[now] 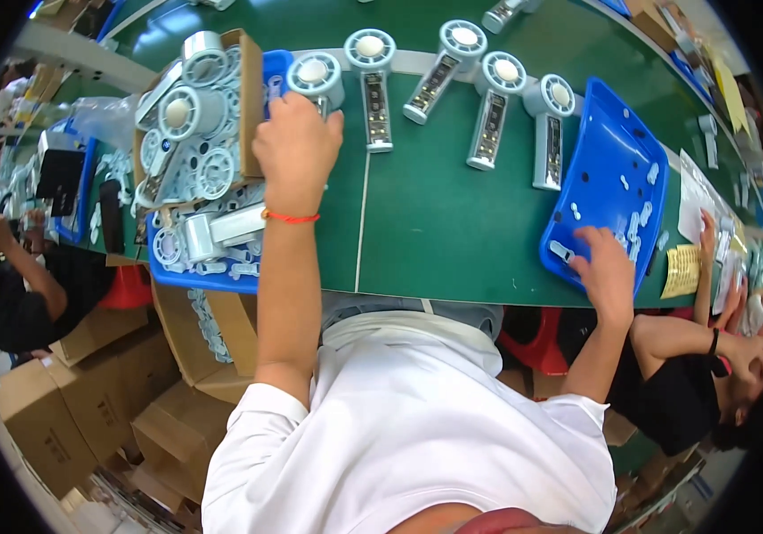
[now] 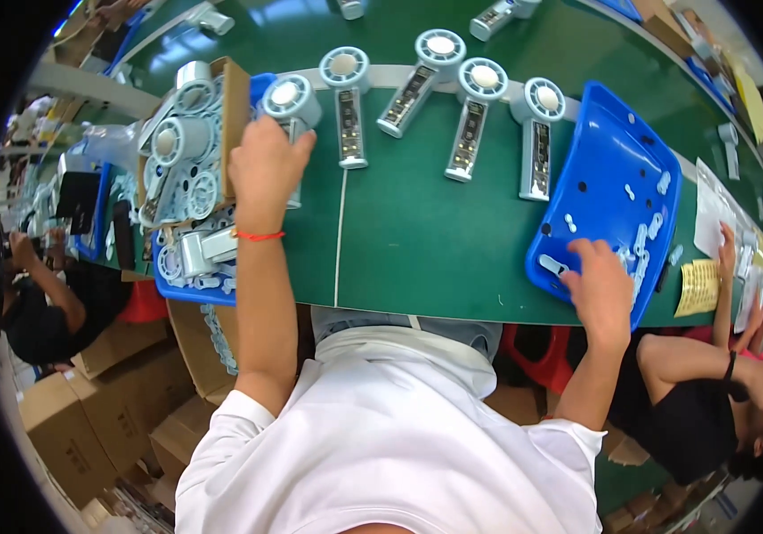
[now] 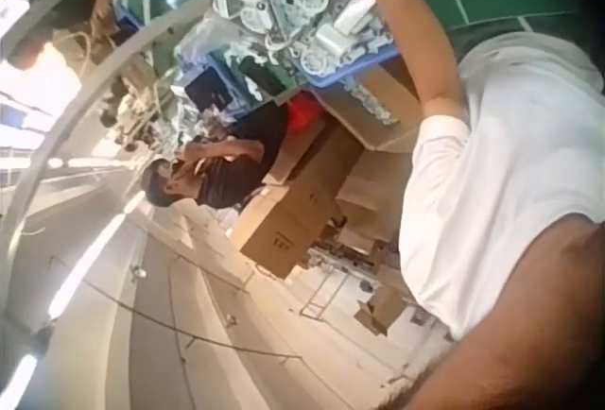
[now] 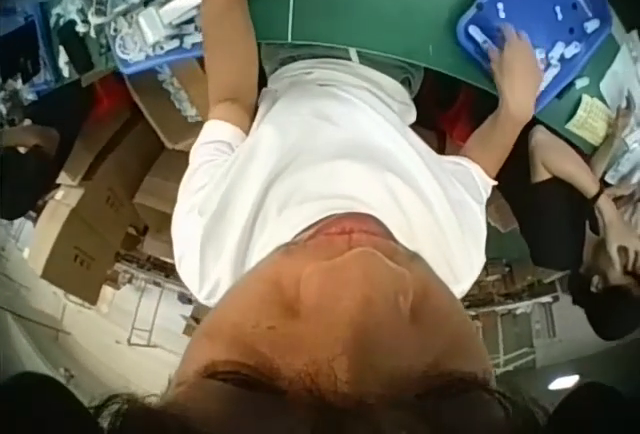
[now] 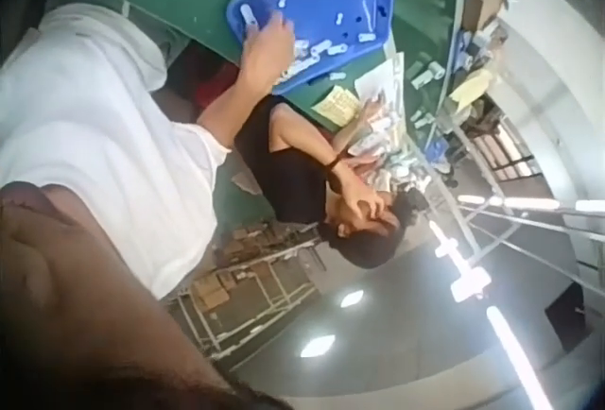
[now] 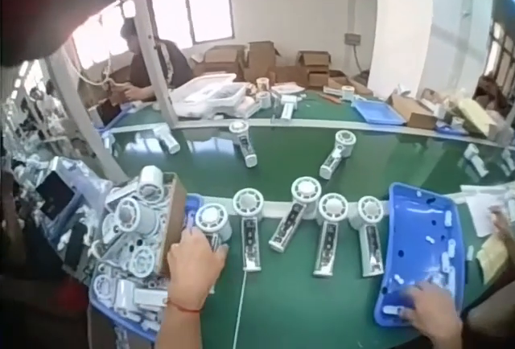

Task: Manual assembly of hair dryer components on a production line.

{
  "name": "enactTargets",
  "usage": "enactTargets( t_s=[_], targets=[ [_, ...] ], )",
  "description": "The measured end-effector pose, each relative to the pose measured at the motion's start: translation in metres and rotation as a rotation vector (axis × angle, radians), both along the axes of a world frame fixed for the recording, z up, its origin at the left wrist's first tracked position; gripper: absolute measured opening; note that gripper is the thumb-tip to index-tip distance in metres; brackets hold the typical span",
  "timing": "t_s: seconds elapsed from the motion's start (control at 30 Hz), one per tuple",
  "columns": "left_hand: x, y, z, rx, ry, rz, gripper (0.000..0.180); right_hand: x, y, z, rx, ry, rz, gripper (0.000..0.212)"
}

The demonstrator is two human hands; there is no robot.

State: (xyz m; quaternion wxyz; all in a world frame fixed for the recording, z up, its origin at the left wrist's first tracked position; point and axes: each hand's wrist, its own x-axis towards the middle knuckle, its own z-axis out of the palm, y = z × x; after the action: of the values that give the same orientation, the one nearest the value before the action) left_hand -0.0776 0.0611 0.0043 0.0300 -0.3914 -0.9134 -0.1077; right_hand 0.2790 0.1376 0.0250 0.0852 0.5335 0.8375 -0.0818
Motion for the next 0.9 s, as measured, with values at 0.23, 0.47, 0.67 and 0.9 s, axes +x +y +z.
enactTargets(
  t_s=[0.23, 0.47, 0.67, 0.9],
  targets=[
    [-0.008, 0.041, 0.022, 0.007, 0.018, -0.098, 0.04, -0.004, 0.01, -0.024, -0.028, 0.265, 0.186, 0.028],
    [-0.096, 0.218, -0.009, 0.28, -0.281, -0.075, 0.061, -0.013, -0.017, -0.006, 0.156, 0.719, 0.111, 0.024],
    [-0.087, 0.301, -0.055, 0.137, -0.455, 0.305, 0.078, -0.044, -0.066, -0.046, 0.028, 0.899, 0.363, 0.024],
    [-0.11, 0.248, 0.005, 0.818, -0.678, -0.109, 0.019, -0.069, -0.071, -0.058, 0.182, 0.716, 0.545, 0.037]
  ],
)
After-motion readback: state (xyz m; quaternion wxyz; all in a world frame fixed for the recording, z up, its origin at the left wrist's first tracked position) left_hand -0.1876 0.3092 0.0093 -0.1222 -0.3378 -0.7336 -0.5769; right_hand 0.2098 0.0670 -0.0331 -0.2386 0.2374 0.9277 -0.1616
